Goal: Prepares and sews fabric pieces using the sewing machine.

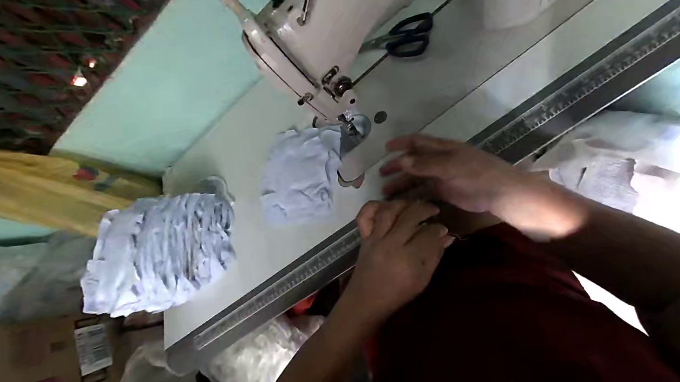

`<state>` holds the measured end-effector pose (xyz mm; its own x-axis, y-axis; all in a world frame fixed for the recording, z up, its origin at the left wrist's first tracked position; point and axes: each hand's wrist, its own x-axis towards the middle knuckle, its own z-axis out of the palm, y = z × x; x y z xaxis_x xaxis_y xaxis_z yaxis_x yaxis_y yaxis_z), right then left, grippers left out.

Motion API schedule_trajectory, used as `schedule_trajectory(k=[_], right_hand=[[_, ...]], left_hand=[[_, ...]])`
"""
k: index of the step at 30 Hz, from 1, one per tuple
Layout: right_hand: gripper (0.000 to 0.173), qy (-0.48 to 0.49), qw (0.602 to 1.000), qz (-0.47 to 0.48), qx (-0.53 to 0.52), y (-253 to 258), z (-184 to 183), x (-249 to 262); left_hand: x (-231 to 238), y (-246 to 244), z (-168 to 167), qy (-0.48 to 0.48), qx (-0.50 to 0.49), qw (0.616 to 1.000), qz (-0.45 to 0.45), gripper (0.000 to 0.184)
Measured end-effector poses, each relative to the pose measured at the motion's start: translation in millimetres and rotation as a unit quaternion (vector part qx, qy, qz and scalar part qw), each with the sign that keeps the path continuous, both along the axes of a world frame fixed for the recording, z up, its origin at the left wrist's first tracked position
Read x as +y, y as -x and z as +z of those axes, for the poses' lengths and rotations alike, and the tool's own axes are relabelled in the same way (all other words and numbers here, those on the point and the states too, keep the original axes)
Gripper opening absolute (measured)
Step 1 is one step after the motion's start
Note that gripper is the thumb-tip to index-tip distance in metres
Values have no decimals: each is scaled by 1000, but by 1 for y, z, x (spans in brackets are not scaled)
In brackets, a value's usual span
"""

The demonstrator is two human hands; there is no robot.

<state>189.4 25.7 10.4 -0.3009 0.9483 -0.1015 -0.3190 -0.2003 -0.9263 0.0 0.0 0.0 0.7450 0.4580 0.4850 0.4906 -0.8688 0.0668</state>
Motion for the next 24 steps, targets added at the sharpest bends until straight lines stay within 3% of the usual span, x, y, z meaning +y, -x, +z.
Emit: schedule_trajectory(k=[4, 6, 8, 10, 12, 16, 19, 24], right_hand=[[30, -19, 997, 44, 54, 8, -11, 16], [27, -30, 999, 28, 12, 1, -7, 14], [25, -82, 992, 11, -97, -5, -8, 8], [26, -159, 950, 18, -270, -10, -5, -8], [32, -241, 896, 44, -372, -13, -7, -27], [31, -358, 849, 12, -388, -32, -21, -58], [32, -309, 850, -11, -426, -77, -26, -75], [23, -146, 736, -85, -655, -147, -22, -71]], left_hand=[[-15, 24, -8, 6, 2, 999, -40, 24], [-21, 43, -11, 23, 13, 998, -58, 31], [-19, 58, -3, 28, 15, 998, -61, 43], [-7, 60, 13, 16, -15, 998, -59, 44], [9, 49, 28, 21, -18, 998, -64, 33], [41, 13, 40, 120, 44, 982, -138, 34], [51, 7, 37, 147, 60, 977, -140, 26], [64, 27, 21, 82, 49, 986, -134, 20]])
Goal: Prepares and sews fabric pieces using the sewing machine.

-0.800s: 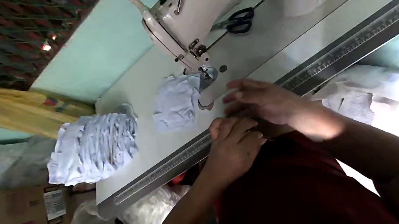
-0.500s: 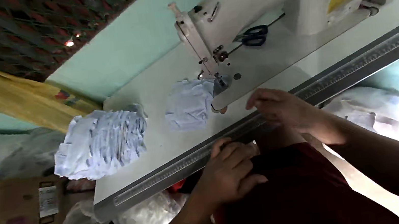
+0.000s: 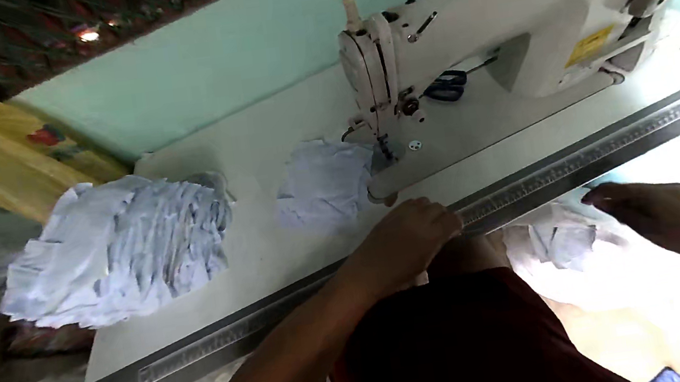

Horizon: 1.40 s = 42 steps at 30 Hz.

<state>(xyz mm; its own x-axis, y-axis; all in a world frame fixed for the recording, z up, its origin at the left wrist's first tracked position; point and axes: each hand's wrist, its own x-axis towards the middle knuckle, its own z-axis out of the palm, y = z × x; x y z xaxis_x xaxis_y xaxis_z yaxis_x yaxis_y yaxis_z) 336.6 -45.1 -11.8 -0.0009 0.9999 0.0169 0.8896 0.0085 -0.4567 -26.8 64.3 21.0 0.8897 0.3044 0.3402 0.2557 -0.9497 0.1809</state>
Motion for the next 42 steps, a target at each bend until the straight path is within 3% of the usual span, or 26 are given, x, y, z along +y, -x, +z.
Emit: schedule_trajectory(k=[3, 7, 11, 13, 16, 19, 26, 30, 33, 36, 40, 42], right_hand=[[23, -55, 997, 16, -44, 17, 36, 48], [28, -163, 984, 57, -45, 68, 60, 159], [38, -60, 994, 3, -89, 95, 56, 254], [38, -7, 996, 0, -90, 100, 54, 274], [39, -2, 996, 16, -92, 97, 51, 288], [48, 17, 998, -24, -52, 92, 47, 285], [46, 76, 989, -60, -112, 90, 73, 234], [33, 41, 993, 18, -111, 64, 76, 180], [50, 38, 993, 76, -84, 64, 85, 125], [51, 42, 983, 125, -131, 85, 91, 88], [48, -25, 961, 189, -200, 107, 93, 75], [46, -8, 957, 188, -220, 118, 99, 76]], left_hand=[[10, 9, -5, 6, -15, 1000, 19, 19], [26, 18, 5, 64, -5, 996, 69, 17], [43, 33, 9, 78, -26, 989, 123, 13], [49, 41, 11, 81, -26, 985, 148, 12], [56, 49, 15, 82, -17, 979, 186, 9], [60, 53, 16, 66, -13, 976, 208, 9], [67, 54, 26, 41, -4, 975, 217, 9], [65, 55, 32, 51, -4, 974, 222, 10], [65, 52, 39, 61, 0, 974, 219, 10], [61, 46, 45, 62, 24, 973, 220, 11], [56, 34, 55, 43, 37, 975, 217, 12], [54, 31, 56, 32, 39, 977, 208, 12]])
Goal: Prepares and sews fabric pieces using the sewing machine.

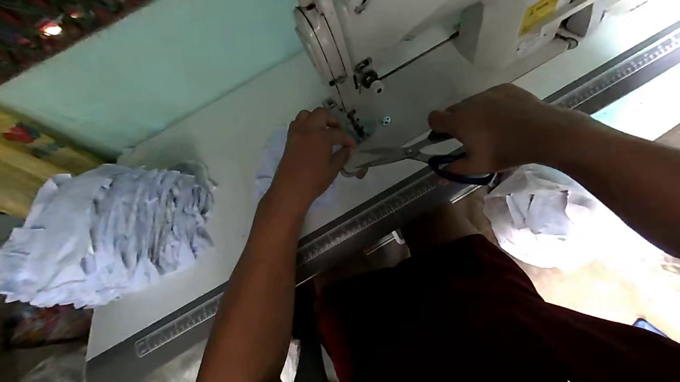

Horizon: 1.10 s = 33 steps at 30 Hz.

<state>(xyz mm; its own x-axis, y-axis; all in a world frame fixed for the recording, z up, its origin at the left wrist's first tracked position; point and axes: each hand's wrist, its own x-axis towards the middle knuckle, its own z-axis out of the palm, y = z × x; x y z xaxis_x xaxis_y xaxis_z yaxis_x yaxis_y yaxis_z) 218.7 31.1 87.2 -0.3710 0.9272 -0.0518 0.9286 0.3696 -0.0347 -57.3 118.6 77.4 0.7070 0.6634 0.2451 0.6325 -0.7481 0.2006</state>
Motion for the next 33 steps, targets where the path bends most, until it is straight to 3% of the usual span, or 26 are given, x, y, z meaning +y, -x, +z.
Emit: schedule_trajectory(k=[5, 10, 19, 21, 25, 28, 31, 33], right_hand=[[42, 28, 999, -11, -41, 16, 11, 5], [40, 85, 993, -53, -62, 7, 10, 13], [40, -6, 962, -254, 99, -58, -38, 91], [35, -39, 963, -242, 117, -61, -43, 104], [29, -115, 959, -127, 225, -29, -50, 122], [25, -55, 945, -37, 321, 15, -56, 136], [28, 29, 904, -42, 423, 50, -62, 146], [31, 47, 900, -41, 431, 57, -66, 150]], left_hand=[[-2, -4, 0, -19, -10, 1000, -17, 12], [6, -2, -1, 16, -23, 999, 26, 12], [53, -9, -32, 52, -96, 988, 109, 14], [61, -16, -35, 79, -92, 984, 134, 14], [71, -28, -37, 128, -82, 970, 191, 16], [72, -32, -39, 161, -108, 955, 223, 19], [74, -31, -44, 183, -131, 944, 240, 18], [75, -29, -48, 185, -144, 943, 236, 18]])
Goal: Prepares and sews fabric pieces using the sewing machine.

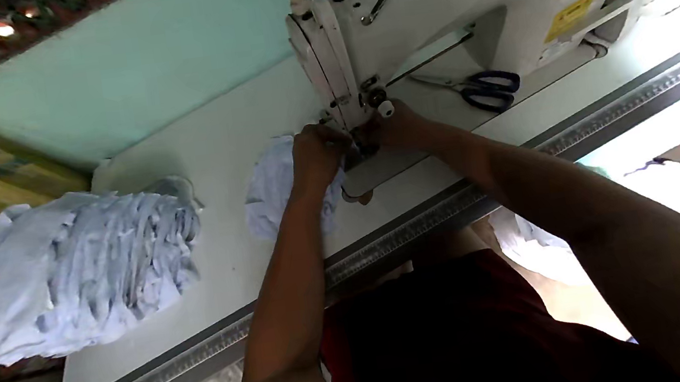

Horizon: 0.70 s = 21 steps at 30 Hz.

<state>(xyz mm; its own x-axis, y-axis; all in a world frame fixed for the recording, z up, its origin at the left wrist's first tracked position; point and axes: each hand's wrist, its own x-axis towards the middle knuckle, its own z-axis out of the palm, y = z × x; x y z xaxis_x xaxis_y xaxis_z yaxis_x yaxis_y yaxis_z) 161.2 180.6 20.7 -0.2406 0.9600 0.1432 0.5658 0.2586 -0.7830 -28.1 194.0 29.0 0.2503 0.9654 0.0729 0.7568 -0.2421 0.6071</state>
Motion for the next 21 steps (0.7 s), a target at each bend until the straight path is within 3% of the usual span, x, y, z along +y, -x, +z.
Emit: schedule_trajectory(k=[6, 14, 21], right_hand=[[26, -56, 998, 13, -22, -7, -18, 6], [18, -49, 998, 4, -30, -5, -22, 8], [18, -73, 997, -5, -35, -2, -22, 6]], left_hand=[[-1, 0, -1, 10, 1, 1000, -3, 16], [-1, 1, -6, -7, -19, 1000, -7, 10], [2, 6, -11, -34, -31, 998, -32, 15]])
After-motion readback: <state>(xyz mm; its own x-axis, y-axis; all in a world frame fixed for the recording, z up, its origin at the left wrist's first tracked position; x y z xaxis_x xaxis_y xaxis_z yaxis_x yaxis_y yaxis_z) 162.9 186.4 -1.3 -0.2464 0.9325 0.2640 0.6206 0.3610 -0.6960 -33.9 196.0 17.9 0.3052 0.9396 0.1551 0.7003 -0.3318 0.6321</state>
